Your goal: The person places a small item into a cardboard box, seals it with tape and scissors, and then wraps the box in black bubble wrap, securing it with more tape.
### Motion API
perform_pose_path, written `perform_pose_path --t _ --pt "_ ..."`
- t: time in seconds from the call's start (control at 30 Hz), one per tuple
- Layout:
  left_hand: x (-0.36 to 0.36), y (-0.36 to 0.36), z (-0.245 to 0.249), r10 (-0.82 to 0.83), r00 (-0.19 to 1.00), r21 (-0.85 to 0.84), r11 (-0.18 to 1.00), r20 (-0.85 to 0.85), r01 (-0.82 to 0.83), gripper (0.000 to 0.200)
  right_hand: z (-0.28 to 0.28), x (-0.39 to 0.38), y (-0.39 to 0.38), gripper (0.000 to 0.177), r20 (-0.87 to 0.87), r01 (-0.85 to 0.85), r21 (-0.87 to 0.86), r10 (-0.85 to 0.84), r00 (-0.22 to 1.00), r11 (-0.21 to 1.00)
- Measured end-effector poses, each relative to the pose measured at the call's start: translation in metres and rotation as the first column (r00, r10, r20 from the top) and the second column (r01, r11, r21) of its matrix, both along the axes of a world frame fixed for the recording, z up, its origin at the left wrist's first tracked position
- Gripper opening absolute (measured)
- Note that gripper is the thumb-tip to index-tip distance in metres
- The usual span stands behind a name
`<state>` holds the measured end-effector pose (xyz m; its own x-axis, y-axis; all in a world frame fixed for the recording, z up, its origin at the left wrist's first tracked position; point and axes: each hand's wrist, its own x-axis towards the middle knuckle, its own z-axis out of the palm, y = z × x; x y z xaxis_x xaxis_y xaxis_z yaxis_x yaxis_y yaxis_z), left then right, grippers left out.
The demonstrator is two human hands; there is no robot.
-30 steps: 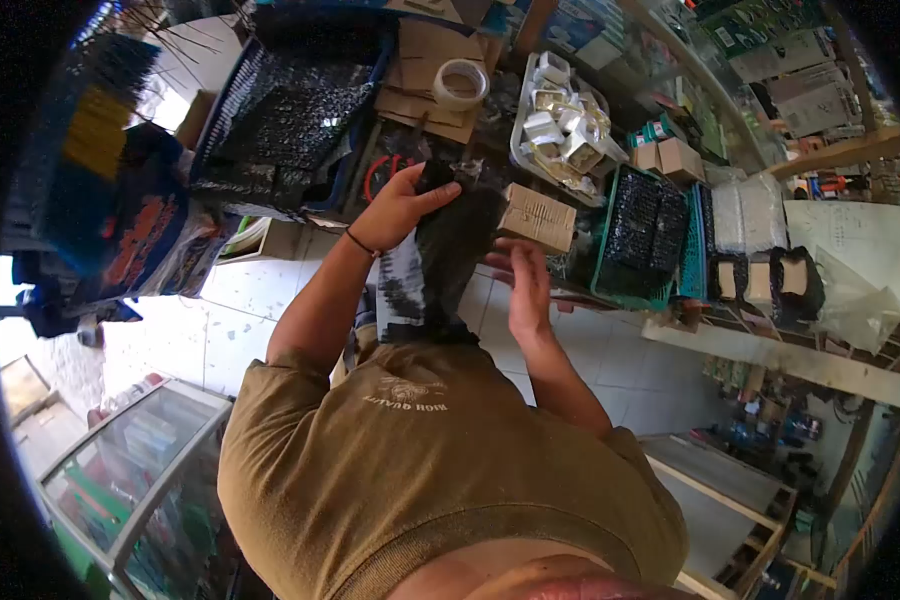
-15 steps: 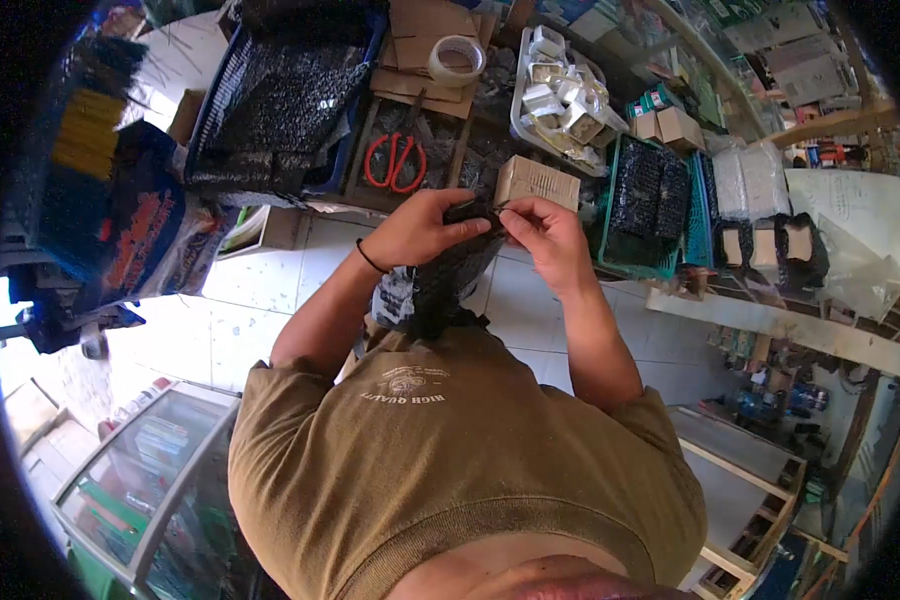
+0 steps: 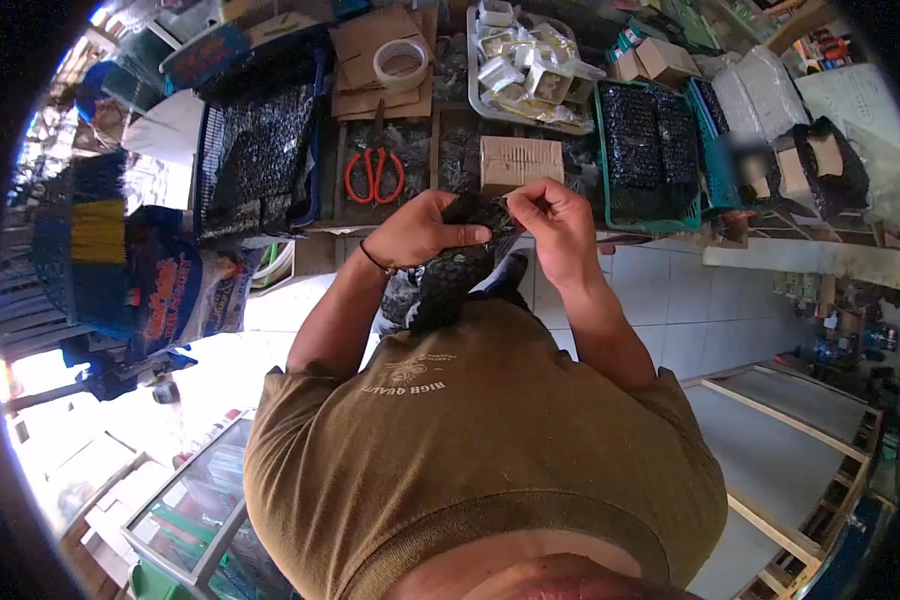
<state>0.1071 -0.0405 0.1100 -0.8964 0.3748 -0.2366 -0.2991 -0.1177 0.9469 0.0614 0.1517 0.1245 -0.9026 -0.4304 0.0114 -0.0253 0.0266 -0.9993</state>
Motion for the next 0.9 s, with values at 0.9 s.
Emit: perform_pose_path --t 0.9 --pt "-0.061 0.103 0.026 -0.045 0.999 -0.186 0.981 0.023 0.048 0.028 -0.003 -0.035 0.104 0.011 0.066 0.239 -0.140 -0.232 0.970 0.961"
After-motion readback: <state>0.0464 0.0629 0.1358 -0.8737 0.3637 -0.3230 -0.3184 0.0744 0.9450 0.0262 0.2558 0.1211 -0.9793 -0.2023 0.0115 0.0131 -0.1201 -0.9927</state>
